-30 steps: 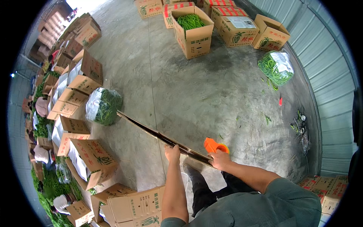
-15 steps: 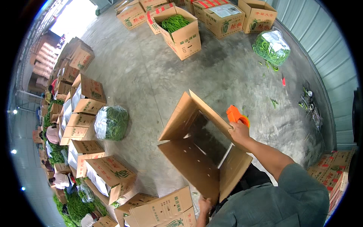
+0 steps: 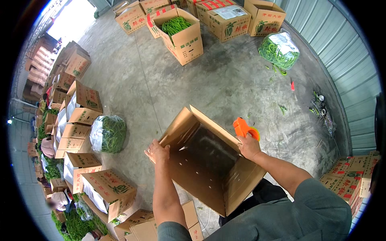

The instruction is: The person assembles flat cardboard sheets into boxes by folding the sides and sealing the seams with a handheld tape dispenser. The person repeats this process for multiple boxes in a warehouse setting.

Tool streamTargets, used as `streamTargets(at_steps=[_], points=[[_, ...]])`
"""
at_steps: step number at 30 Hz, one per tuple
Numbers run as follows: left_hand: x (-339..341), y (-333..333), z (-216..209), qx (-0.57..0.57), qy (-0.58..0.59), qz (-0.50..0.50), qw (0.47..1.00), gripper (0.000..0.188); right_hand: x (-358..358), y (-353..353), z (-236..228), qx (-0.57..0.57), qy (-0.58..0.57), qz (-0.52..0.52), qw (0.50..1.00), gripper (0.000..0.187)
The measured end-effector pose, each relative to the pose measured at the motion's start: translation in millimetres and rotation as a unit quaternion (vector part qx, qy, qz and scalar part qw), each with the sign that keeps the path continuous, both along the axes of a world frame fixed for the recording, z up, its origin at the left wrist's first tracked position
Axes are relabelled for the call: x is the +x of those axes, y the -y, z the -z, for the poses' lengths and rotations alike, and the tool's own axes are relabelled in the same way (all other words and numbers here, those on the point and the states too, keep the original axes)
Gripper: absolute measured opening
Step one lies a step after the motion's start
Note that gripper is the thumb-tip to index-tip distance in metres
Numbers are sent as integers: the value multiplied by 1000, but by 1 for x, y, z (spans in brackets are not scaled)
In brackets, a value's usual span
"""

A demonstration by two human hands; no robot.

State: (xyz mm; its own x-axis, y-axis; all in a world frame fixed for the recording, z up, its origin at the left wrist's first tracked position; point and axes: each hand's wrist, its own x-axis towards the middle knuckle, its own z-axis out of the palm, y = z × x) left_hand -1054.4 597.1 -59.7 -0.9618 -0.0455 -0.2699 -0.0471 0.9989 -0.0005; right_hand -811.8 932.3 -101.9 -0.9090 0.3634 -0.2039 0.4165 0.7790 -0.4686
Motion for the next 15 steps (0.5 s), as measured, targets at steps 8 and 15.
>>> streamTargets(at_steps=[8, 15], points=[[139, -12, 118, 65, 119, 42, 990, 88, 11, 0, 2, 8, -54, -36, 998, 32], [116, -9, 196, 87, 208, 14, 974, 94, 4, 9, 11, 40, -42, -64, 996, 33]])
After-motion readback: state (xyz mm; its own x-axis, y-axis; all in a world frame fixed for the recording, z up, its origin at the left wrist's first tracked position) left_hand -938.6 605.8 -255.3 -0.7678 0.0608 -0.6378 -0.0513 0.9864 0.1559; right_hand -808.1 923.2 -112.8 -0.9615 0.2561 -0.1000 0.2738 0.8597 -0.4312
